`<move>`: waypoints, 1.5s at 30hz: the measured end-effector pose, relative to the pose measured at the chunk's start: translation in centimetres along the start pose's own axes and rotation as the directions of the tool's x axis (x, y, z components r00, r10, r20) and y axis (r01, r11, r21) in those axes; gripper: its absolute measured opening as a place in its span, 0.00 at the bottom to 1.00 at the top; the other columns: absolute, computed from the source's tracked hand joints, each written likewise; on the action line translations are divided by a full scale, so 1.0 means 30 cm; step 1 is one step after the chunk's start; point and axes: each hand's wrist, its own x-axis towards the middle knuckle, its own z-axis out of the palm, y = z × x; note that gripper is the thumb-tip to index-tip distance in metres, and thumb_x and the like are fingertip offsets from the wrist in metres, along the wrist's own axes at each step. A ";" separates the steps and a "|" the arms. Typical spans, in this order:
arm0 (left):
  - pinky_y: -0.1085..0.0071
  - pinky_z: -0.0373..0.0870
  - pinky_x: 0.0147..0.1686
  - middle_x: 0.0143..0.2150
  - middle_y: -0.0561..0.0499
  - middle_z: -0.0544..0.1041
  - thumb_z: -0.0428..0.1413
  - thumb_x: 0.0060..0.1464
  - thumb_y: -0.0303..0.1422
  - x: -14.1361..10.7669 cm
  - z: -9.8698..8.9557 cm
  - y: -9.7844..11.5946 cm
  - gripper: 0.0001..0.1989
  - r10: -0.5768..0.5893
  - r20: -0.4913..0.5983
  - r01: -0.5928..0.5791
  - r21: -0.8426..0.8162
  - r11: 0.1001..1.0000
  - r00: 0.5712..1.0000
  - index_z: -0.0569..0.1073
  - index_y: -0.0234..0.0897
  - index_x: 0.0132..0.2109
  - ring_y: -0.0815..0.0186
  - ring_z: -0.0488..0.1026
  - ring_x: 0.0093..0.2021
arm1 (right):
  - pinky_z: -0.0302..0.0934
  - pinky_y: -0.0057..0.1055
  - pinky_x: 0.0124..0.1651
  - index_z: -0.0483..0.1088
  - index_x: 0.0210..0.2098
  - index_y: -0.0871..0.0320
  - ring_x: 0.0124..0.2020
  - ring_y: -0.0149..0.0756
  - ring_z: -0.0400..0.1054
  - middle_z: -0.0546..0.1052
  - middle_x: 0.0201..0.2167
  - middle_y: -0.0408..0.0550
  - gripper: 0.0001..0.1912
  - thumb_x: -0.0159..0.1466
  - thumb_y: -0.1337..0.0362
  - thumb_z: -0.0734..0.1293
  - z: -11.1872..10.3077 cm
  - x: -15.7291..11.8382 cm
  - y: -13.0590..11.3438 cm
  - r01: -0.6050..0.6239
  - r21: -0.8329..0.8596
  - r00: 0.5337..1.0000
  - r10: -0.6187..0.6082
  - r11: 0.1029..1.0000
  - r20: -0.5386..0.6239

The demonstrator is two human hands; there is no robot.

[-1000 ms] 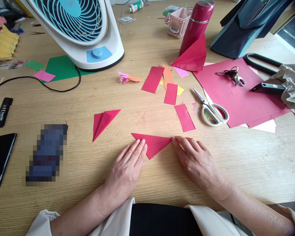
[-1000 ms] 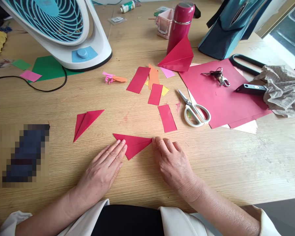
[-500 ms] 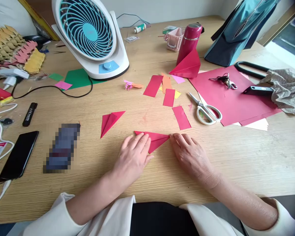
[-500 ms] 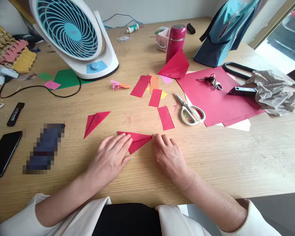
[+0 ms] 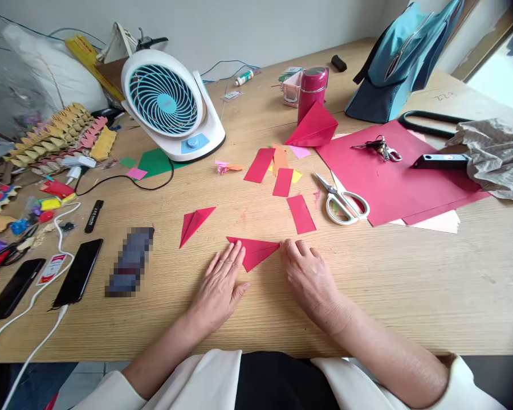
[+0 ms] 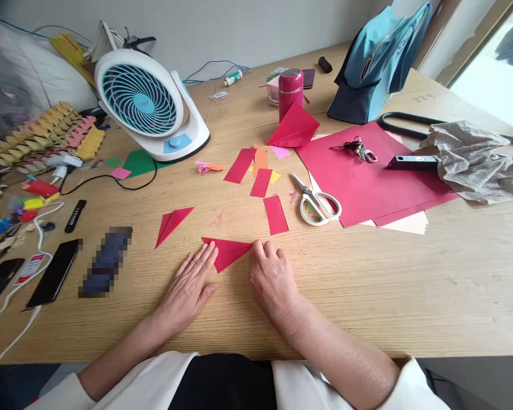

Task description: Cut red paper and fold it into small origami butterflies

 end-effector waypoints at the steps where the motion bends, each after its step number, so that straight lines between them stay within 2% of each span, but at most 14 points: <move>1: 0.51 0.52 0.69 0.74 0.36 0.52 0.43 0.69 0.39 -0.008 -0.001 -0.004 0.33 -0.010 0.001 0.010 0.005 1.000 1.000 0.44 0.28 0.74 0.54 0.46 0.75 | 0.63 0.37 0.32 0.76 0.43 0.64 0.40 0.45 0.65 0.74 0.45 0.60 0.16 0.63 0.78 0.59 -0.003 0.001 -0.006 -0.006 0.015 1.000 0.006 1.000 -0.007; 8: 0.51 0.50 0.69 0.74 0.36 0.53 0.44 0.67 0.39 -0.007 -0.003 -0.003 0.34 -0.014 0.011 0.014 0.016 1.000 1.000 0.46 0.29 0.74 0.53 0.47 0.74 | 0.63 0.38 0.31 0.76 0.45 0.68 0.40 0.47 0.64 0.72 0.44 0.64 0.16 0.64 0.77 0.59 -0.016 0.016 -0.031 -0.002 0.016 1.000 0.002 1.000 0.021; 15: 0.52 0.52 0.68 0.73 0.36 0.56 0.44 0.68 0.39 -0.010 -0.015 -0.001 0.32 -0.018 -0.003 0.018 -0.030 0.999 1.000 0.51 0.29 0.72 0.53 0.51 0.73 | 0.65 0.35 0.35 0.74 0.43 0.63 0.40 0.43 0.65 0.73 0.43 0.59 0.15 0.65 0.77 0.59 -0.005 0.015 0.005 -0.035 0.072 0.999 0.035 0.997 -0.001; 19: 0.52 0.60 0.63 0.63 0.38 0.71 0.45 0.68 0.33 0.048 -0.044 -0.004 0.20 -0.059 -0.114 0.049 -0.083 0.995 0.992 0.69 0.32 0.62 0.54 0.65 0.64 | 0.65 0.32 0.36 0.72 0.42 0.60 0.42 0.42 0.66 0.73 0.43 0.56 0.09 0.69 0.71 0.60 0.020 0.016 0.034 -0.061 0.134 0.991 0.075 0.989 -0.109; 21: 0.54 0.64 0.58 0.59 0.40 0.73 0.49 0.67 0.32 0.099 -0.069 -0.004 0.14 -0.076 -0.103 0.065 -0.109 0.992 0.992 0.74 0.34 0.53 0.55 0.69 0.58 | 0.66 0.32 0.39 0.70 0.41 0.59 0.41 0.40 0.67 0.73 0.42 0.54 0.06 0.69 0.68 0.61 0.027 0.020 0.037 -0.056 0.203 0.981 0.092 0.978 -0.171; 24: 0.54 0.66 0.55 0.54 0.40 0.73 0.56 0.61 0.30 0.174 -0.109 -0.010 0.07 -0.078 0.004 0.077 -0.230 0.970 0.997 0.73 0.34 0.46 0.53 0.69 0.54 | 0.67 0.34 0.43 0.69 0.43 0.58 0.41 0.40 0.68 0.72 0.41 0.53 0.06 0.67 0.67 0.64 0.034 0.033 0.034 -0.029 0.215 0.956 0.090 0.976 -0.280; 27: 0.56 0.69 0.50 0.48 0.43 0.75 0.63 0.54 0.29 0.218 -0.127 -0.030 0.10 -0.074 -0.006 0.069 -0.274 0.959 0.997 0.72 0.36 0.42 0.53 0.71 0.50 | 0.67 0.37 0.43 0.70 0.42 0.59 0.39 0.41 0.70 0.72 0.39 0.52 0.06 0.66 0.67 0.64 0.048 0.054 0.035 0.020 0.166 0.952 0.032 0.986 -0.304; 30: 0.57 0.69 0.49 0.44 0.44 0.76 0.66 0.50 0.29 0.234 -0.114 -0.054 0.12 -0.088 -0.025 0.075 -0.332 0.940 0.996 0.72 0.37 0.40 0.52 0.72 0.49 | 0.68 0.38 0.43 0.71 0.43 0.60 0.38 0.41 0.72 0.72 0.39 0.52 0.08 0.64 0.65 0.66 0.064 0.080 0.044 -0.017 0.222 0.960 0.078 0.975 -0.268; 34: 0.66 0.69 0.36 0.31 0.52 0.77 0.65 0.48 0.31 0.260 -0.101 -0.087 0.07 -0.052 0.007 0.049 -0.476 0.878 0.999 0.74 0.39 0.31 0.59 0.75 0.37 | 0.70 0.39 0.42 0.70 0.46 0.57 0.36 0.40 0.75 0.74 0.41 0.51 0.12 0.62 0.62 0.67 0.054 0.136 0.071 -0.058 0.494 0.979 0.145 0.867 -0.140; 37: 0.71 0.63 0.27 0.27 0.54 0.76 0.62 0.52 0.33 0.301 -0.121 -0.104 0.05 -0.057 0.000 0.046 -0.583 0.811 0.998 0.73 0.39 0.31 0.65 0.72 0.28 | 0.71 0.38 0.37 0.68 0.50 0.56 0.36 0.40 0.76 0.77 0.39 0.51 0.20 0.63 0.54 0.68 0.017 0.194 0.099 -0.090 0.765 0.979 0.198 0.638 -0.050; 39: 0.72 0.63 0.28 0.30 0.52 0.77 0.60 0.55 0.36 0.330 -0.130 -0.105 0.07 -0.110 -0.041 0.045 -0.734 0.678 0.993 0.73 0.38 0.33 0.66 0.71 0.29 | 0.72 0.38 0.39 0.67 0.53 0.57 0.39 0.42 0.76 0.78 0.39 0.53 0.25 0.63 0.48 0.68 -0.001 0.226 0.109 -0.037 0.901 0.979 0.195 0.432 -0.054; 40: 0.71 0.64 0.30 0.32 0.52 0.77 0.60 0.56 0.38 0.342 -0.128 -0.101 0.09 -0.147 -0.056 0.034 -0.835 0.549 0.988 0.73 0.37 0.35 0.66 0.71 0.31 | 0.72 0.39 0.41 0.67 0.52 0.56 0.41 0.43 0.76 0.78 0.40 0.54 0.25 0.63 0.46 0.68 -0.003 0.238 0.108 0.007 0.946 0.978 0.193 0.324 -0.073; 42: 0.71 0.66 0.36 0.34 0.51 0.75 0.63 0.53 0.40 0.358 -0.109 -0.087 0.13 -0.221 -0.041 0.001 -0.983 0.185 0.974 0.72 0.36 0.36 0.66 0.71 0.35 | 0.71 0.41 0.47 0.69 0.47 0.56 0.44 0.43 0.75 0.79 0.44 0.55 0.23 0.64 0.44 0.67 0.011 0.251 0.094 0.048 0.989 0.978 0.194 0.141 -0.075; 45: 0.69 0.67 0.43 0.36 0.51 0.75 0.67 0.49 0.42 0.364 -0.059 -0.055 0.18 -0.261 0.052 -0.019 -0.965 -0.262 0.964 0.72 0.35 0.38 0.66 0.71 0.38 | 0.71 0.38 0.46 0.70 0.43 0.57 0.41 0.42 0.75 0.79 0.41 0.52 0.22 0.61 0.46 0.71 0.061 0.250 0.058 -0.004 0.995 0.973 0.230 0.102 -0.020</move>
